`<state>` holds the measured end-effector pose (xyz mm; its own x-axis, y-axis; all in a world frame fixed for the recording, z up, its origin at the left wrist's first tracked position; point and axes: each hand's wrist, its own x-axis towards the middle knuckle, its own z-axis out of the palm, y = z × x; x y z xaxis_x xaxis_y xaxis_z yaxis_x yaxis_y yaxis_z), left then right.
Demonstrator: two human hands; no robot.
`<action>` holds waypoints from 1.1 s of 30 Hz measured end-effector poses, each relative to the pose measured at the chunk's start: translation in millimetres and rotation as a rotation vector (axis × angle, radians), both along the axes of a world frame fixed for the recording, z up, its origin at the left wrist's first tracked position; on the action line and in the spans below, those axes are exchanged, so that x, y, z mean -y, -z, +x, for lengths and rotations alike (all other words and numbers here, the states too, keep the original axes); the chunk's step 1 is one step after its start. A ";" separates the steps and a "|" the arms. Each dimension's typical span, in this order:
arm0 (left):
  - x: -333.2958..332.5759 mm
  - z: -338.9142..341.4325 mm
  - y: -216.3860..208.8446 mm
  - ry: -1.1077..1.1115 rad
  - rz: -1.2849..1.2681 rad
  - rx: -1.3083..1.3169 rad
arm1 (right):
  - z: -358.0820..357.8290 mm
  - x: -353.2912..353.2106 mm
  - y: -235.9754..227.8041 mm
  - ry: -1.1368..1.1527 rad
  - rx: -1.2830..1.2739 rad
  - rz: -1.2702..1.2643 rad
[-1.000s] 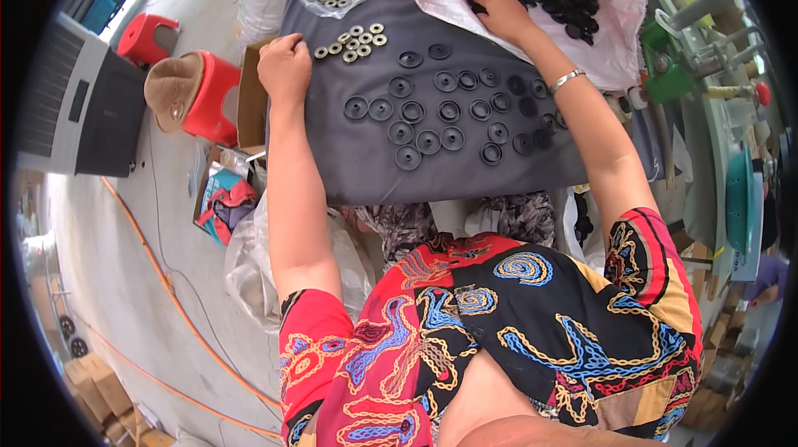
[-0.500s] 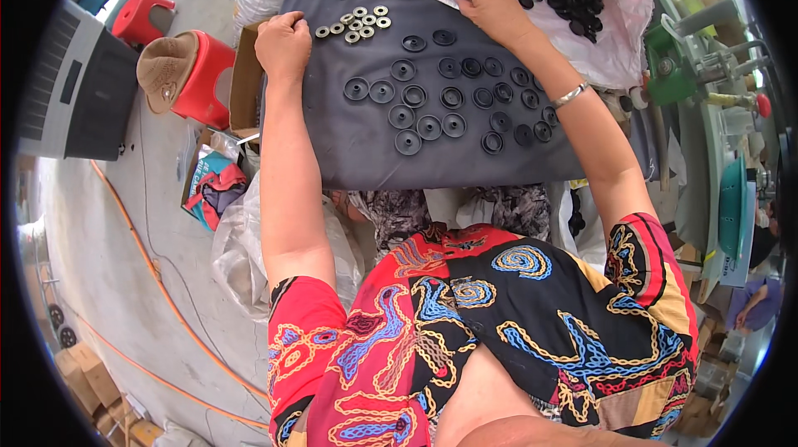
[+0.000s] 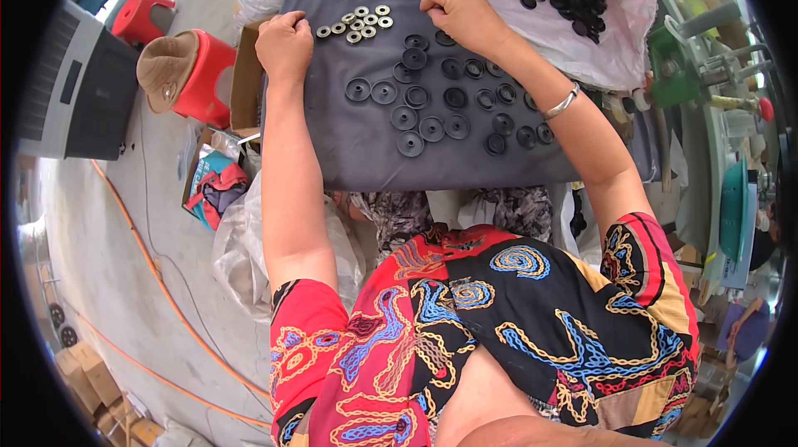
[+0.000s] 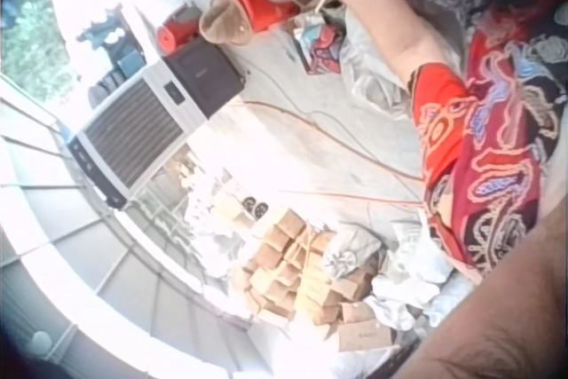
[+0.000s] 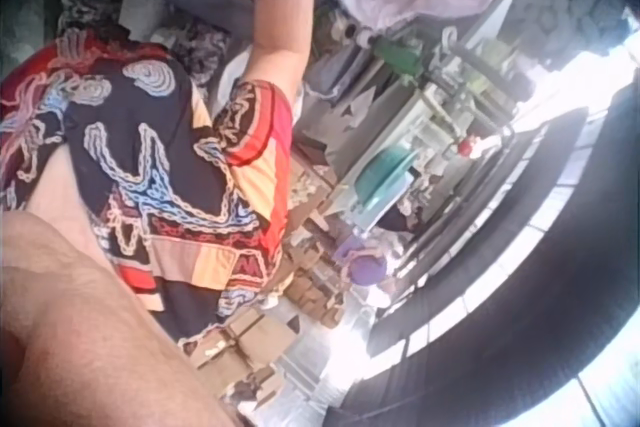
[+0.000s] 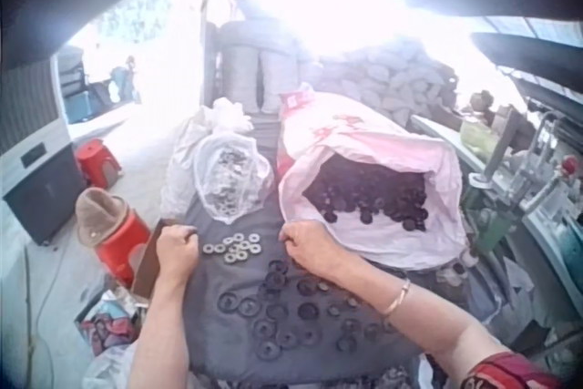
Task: The person arranges black plastic snap fastener bases and metal rings onto a grey fabric mat. They then use a rubber mallet to hammer the metal rings onto the plastic bases, securing them in place.
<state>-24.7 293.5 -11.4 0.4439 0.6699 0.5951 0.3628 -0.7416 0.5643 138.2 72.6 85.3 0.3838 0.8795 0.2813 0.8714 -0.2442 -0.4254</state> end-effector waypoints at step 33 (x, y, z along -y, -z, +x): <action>12.2 -2.4 -10.8 0.012 -0.078 0.094 | -24.8 22.0 0.4 -0.375 0.208 -0.245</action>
